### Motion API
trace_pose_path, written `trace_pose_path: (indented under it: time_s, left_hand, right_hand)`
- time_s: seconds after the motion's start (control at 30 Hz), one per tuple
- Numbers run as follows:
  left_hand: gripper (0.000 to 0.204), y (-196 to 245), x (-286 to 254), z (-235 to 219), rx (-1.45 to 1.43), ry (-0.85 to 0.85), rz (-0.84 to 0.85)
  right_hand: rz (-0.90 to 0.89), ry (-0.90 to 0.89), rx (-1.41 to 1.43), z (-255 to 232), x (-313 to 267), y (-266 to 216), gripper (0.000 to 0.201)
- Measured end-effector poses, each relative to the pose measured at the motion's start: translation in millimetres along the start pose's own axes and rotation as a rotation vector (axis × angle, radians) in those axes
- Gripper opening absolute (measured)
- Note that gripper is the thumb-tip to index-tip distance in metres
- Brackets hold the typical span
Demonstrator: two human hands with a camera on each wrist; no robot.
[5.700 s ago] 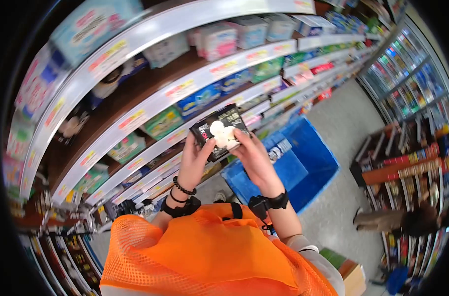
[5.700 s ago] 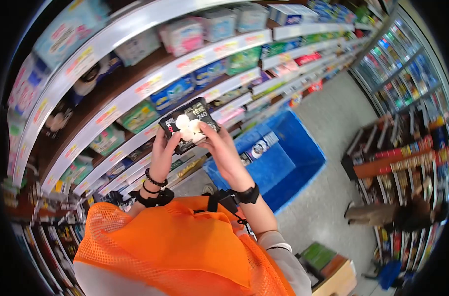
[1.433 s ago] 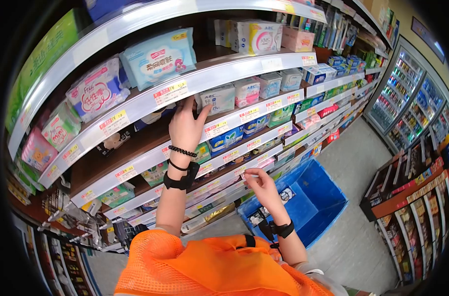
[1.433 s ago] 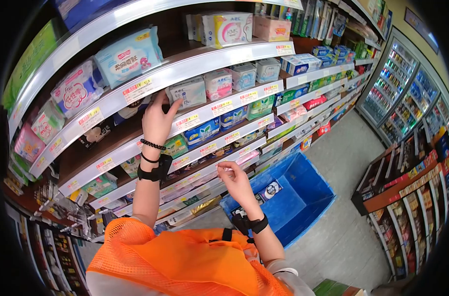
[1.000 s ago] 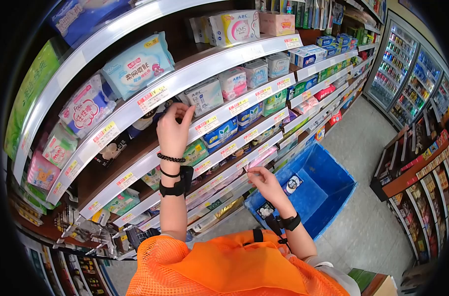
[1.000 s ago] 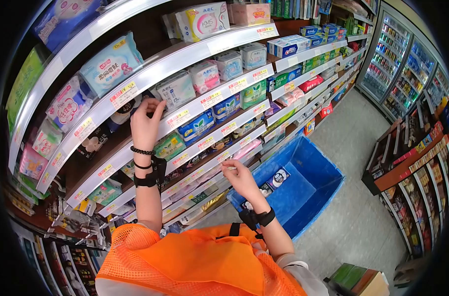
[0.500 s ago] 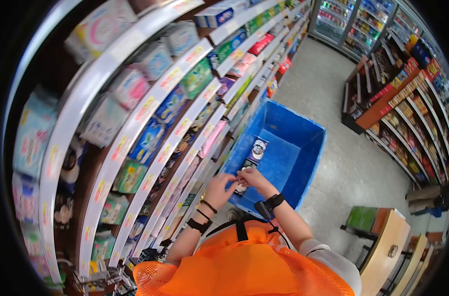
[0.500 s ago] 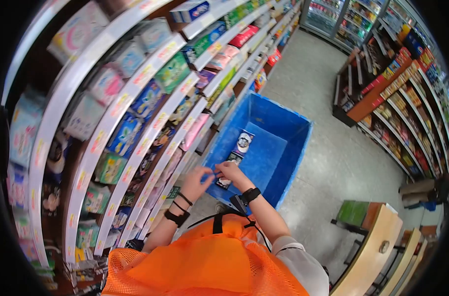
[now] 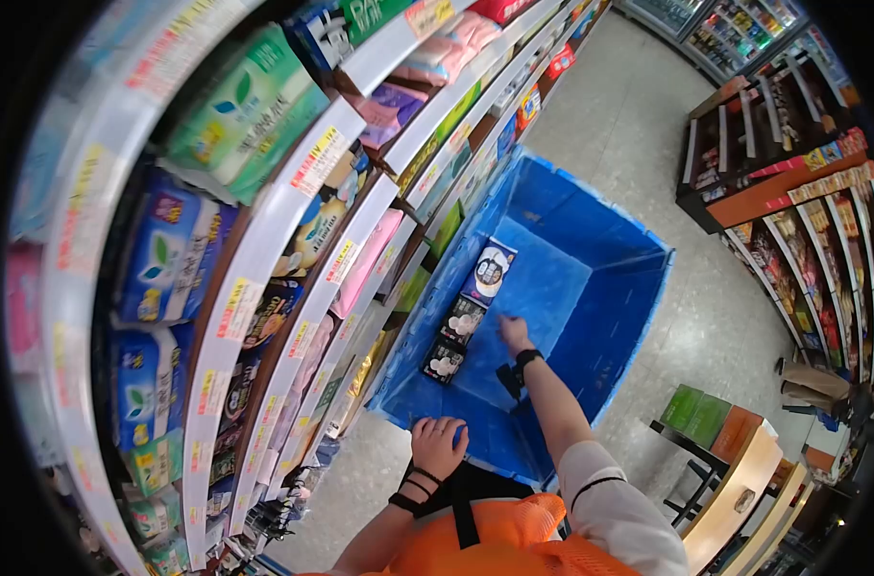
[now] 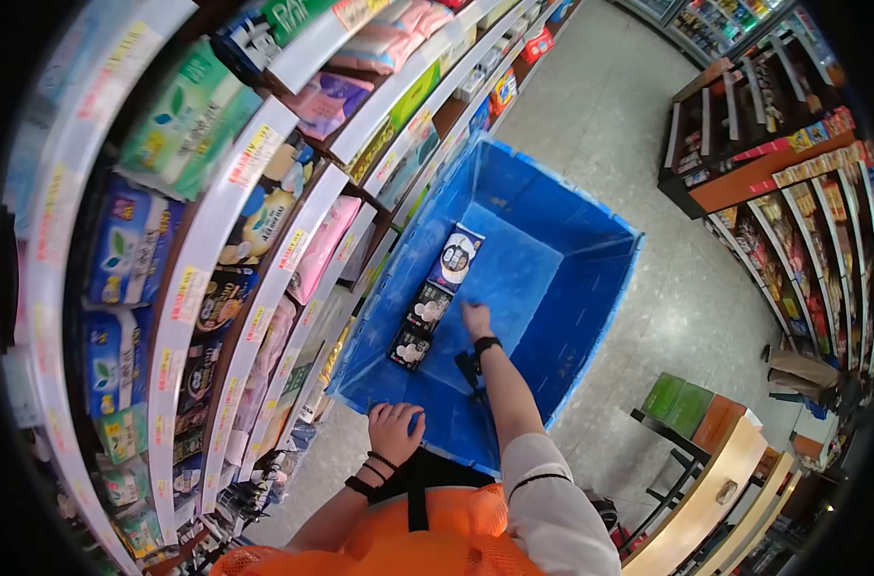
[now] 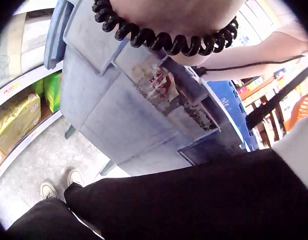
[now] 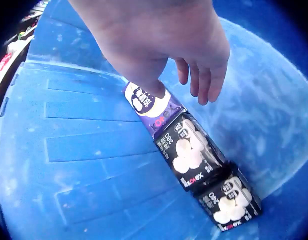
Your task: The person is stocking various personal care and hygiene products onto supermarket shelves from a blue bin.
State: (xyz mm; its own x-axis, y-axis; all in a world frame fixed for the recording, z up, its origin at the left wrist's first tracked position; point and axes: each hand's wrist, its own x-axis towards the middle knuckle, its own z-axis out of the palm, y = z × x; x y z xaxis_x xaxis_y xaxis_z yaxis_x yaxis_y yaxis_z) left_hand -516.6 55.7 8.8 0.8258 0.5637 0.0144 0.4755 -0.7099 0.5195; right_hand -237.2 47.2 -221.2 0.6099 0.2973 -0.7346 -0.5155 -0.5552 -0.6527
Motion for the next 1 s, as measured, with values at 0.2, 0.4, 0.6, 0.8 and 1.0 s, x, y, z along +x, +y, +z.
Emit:
trace_pose_path:
  time_s: [0.2, 0.4, 0.6, 0.8, 1.0]
  left_hand:
    - [0.011, 0.6, -2.8, 6.0, 0.018, 0.012, -0.022]
    - [0.014, 3.1, -3.8, 7.6, 0.021, 0.018, -0.066]
    - [0.016, 5.8, -4.0, 6.9, 0.0, 0.049, -0.079]
    - [0.026, 8.1, -6.1, -0.5, -0.023, 0.046, -0.075]
    - [0.061, 15.4, -13.3, -21.9, -0.746, 0.131, -0.365]
  right_hand:
    - [-0.035, 0.103, -0.039, 28.3, 77.2, -2.4, 0.065]
    - [0.041, 0.146, 0.129, 36.2, 62.3, -36.0, 0.071]
    - [-0.007, -0.064, 0.311, 28.3, 65.9, -27.0, 0.052]
    - [0.101, -0.368, 0.493, 24.7, -20.7, -50.7, 0.032]
    - [0.149, -0.559, 0.459, 2.7, -183.9, -95.6, 0.028]
